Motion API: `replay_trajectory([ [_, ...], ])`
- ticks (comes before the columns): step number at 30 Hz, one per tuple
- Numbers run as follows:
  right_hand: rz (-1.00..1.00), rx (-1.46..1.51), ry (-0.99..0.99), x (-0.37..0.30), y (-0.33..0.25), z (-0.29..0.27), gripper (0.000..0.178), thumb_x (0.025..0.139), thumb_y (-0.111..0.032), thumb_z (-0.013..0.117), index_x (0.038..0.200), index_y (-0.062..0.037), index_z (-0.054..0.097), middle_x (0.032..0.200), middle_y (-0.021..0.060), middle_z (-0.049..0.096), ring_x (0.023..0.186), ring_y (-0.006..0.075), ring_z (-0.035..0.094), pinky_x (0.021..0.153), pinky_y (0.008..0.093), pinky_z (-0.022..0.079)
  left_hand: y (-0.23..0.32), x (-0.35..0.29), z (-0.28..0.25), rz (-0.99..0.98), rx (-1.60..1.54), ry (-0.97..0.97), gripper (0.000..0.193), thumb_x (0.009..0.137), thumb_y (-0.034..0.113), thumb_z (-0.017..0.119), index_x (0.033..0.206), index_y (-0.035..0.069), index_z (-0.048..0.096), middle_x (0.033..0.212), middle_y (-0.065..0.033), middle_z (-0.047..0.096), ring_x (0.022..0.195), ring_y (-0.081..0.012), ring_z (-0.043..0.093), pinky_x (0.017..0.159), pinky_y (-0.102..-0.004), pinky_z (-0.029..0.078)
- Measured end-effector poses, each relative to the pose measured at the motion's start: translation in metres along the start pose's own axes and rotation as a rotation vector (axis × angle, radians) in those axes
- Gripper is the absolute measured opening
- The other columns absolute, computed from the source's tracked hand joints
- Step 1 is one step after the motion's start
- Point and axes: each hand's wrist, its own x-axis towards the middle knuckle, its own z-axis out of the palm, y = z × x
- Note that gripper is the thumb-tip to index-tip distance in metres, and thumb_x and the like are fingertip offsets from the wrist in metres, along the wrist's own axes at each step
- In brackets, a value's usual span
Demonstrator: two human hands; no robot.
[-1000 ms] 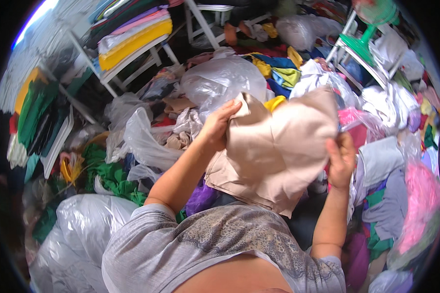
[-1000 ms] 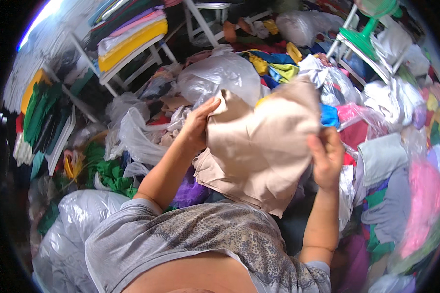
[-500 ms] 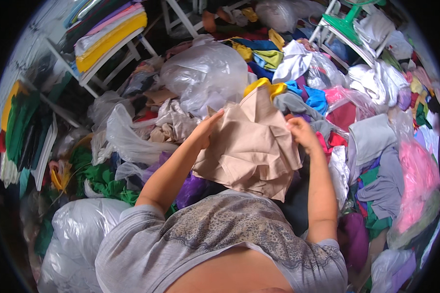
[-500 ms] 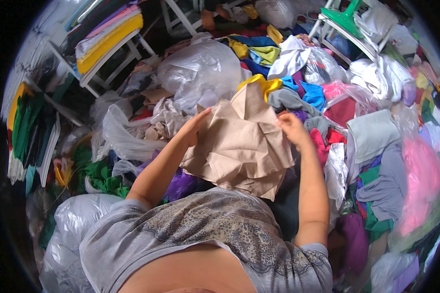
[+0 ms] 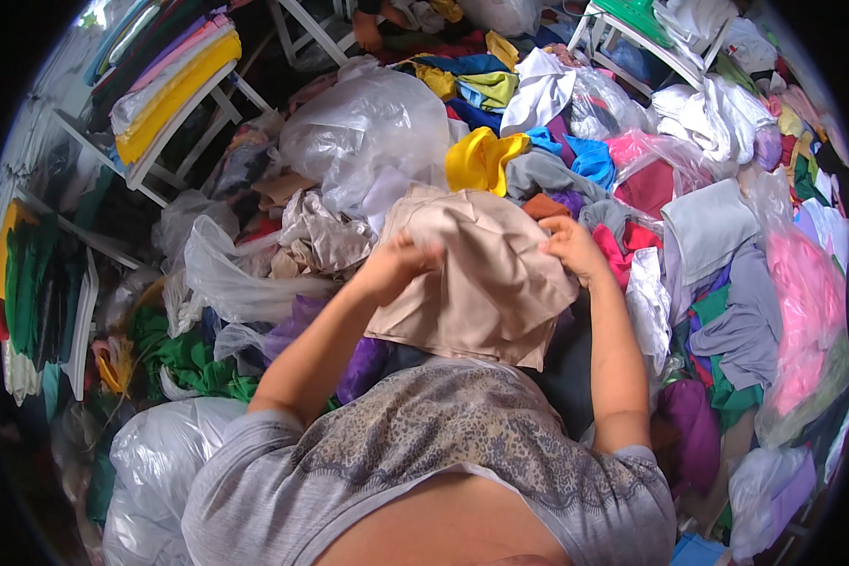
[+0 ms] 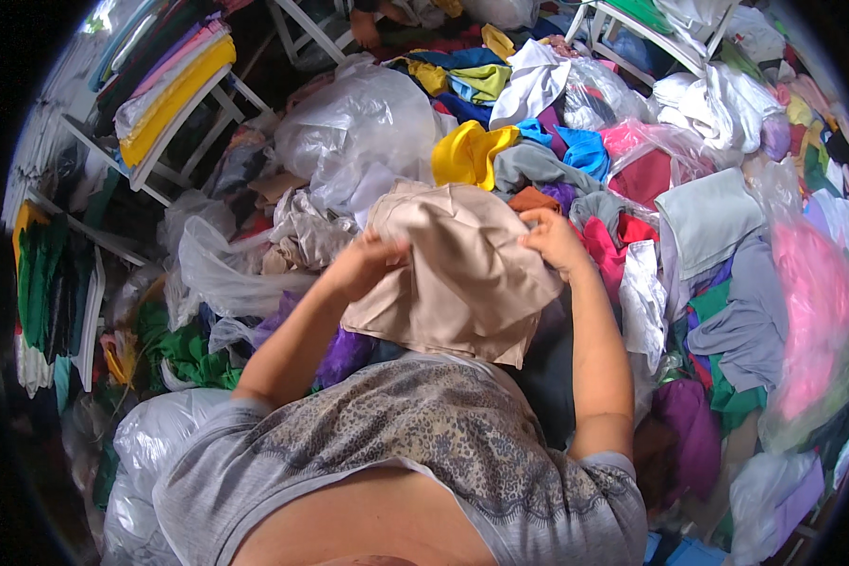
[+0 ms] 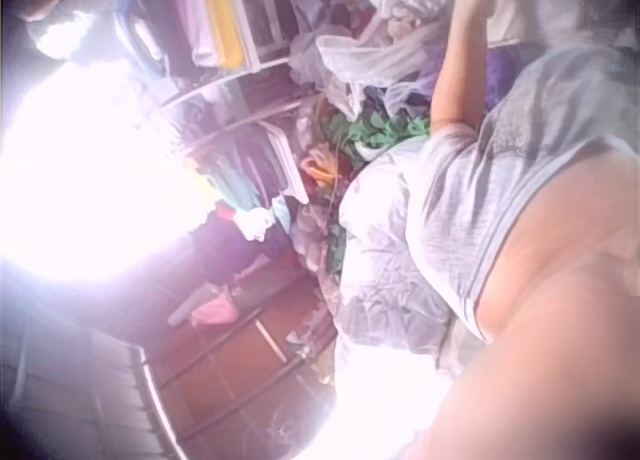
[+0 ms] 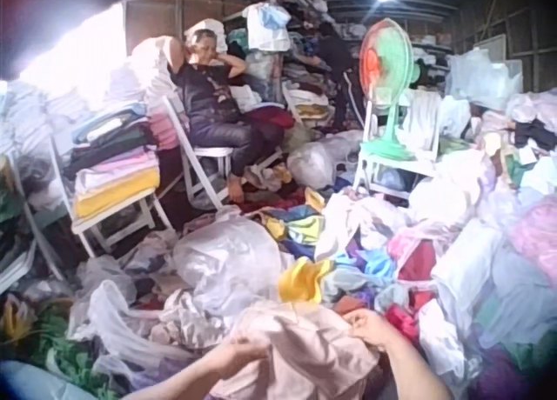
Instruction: The person sits on the floor and folds a beige quilted fabric item by hand. They repeatedly unfold, smooth, and refold the item, stacking it on their lap. The surrounding area is cluttered with colorful fabric piles and plastic bags.
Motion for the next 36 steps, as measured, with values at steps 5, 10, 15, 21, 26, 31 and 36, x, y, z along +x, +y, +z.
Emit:
replay_trajectory([
  [5,-0.188,0.199,0.080,-0.013,-0.033,-0.007,0.029,0.089,-0.001,0.067,0.118,-0.0017,0.062,0.093,0.0034,0.068,0.085,0.0106,0.063,0.080,0.0240,0.048,0.030,0.044,-0.009,0.187,-0.420,-0.147,0.055,0.099,0.057,0.054,0.132,0.013,0.058,0.121,-0.0049,0.067,0.114,-0.0211,0.062,0.104,-0.0428,0.044],
  [10,-0.094,0.259,0.017,-0.023,-0.018,0.011,0.045,0.086,-0.004,0.072,0.129,-0.0017,0.056,0.115,0.0087,0.066,0.105,0.0159,0.063,0.094,0.0292,0.048,0.012,0.046,-0.012,-0.151,-0.082,-0.025,0.042,0.091,0.010,0.072,0.131,0.011,0.057,0.117,-0.0044,0.066,0.099,-0.0190,0.067,0.082,-0.0362,0.058],
  [15,-0.197,0.035,0.044,-0.015,0.016,0.032,0.063,0.079,0.005,0.074,0.137,-0.0044,0.053,0.132,0.0107,0.058,0.122,0.0198,0.055,0.101,0.0328,0.046,0.018,0.054,-0.010,-0.027,0.191,0.102,0.064,0.089,0.001,0.067,0.146,0.016,0.040,0.117,-0.0084,0.063,0.096,-0.0213,0.069,0.076,-0.0393,0.062],
  [21,-0.285,0.020,0.343,-0.010,-0.040,0.006,0.054,0.079,0.006,0.075,0.130,-0.0051,0.060,0.114,0.0100,0.066,0.104,0.0189,0.064,0.091,0.0306,0.052,0.084,0.075,0.019,0.242,0.254,0.093,0.078,0.082,-0.005,0.070,0.150,0.012,0.036,0.121,-0.0116,0.062,0.100,-0.0224,0.067,0.083,-0.0340,0.061],
  [26,-0.554,-0.444,0.550,-0.064,-0.073,0.018,0.046,0.078,-0.004,0.079,0.122,-0.0021,0.065,0.118,0.0161,0.069,0.110,0.0273,0.066,0.096,0.0353,0.050,0.091,0.032,0.009,0.445,0.336,0.044,0.094,0.081,-0.007,0.071,0.160,0.015,0.024,0.134,-0.0141,0.055,0.112,-0.0202,0.062,0.088,-0.0323,0.057],
  [31,-0.385,-0.789,0.301,-0.104,-0.045,0.065,0.047,0.074,-0.014,0.080,0.118,-0.0054,0.066,0.112,0.0166,0.062,0.106,0.0366,0.064,0.093,0.0426,0.051,0.018,-0.032,-0.022,0.137,0.736,0.181,0.107,0.079,-0.007,0.073,0.163,0.017,0.012,0.143,-0.0199,0.052,0.119,-0.0262,0.059,0.099,-0.0333,0.050],
  [36,-0.079,-0.887,0.022,-0.118,-0.024,0.095,0.064,0.071,-0.027,0.086,0.128,-0.0118,0.063,0.124,0.0168,0.056,0.110,0.0385,0.062,0.093,0.0459,0.051,-0.008,-0.072,-0.058,-0.037,1.202,0.293,0.092,0.084,0.024,0.079,0.159,0.020,0.025,0.102,-0.0232,0.068,0.094,-0.0331,0.067,0.082,-0.0352,0.052],
])
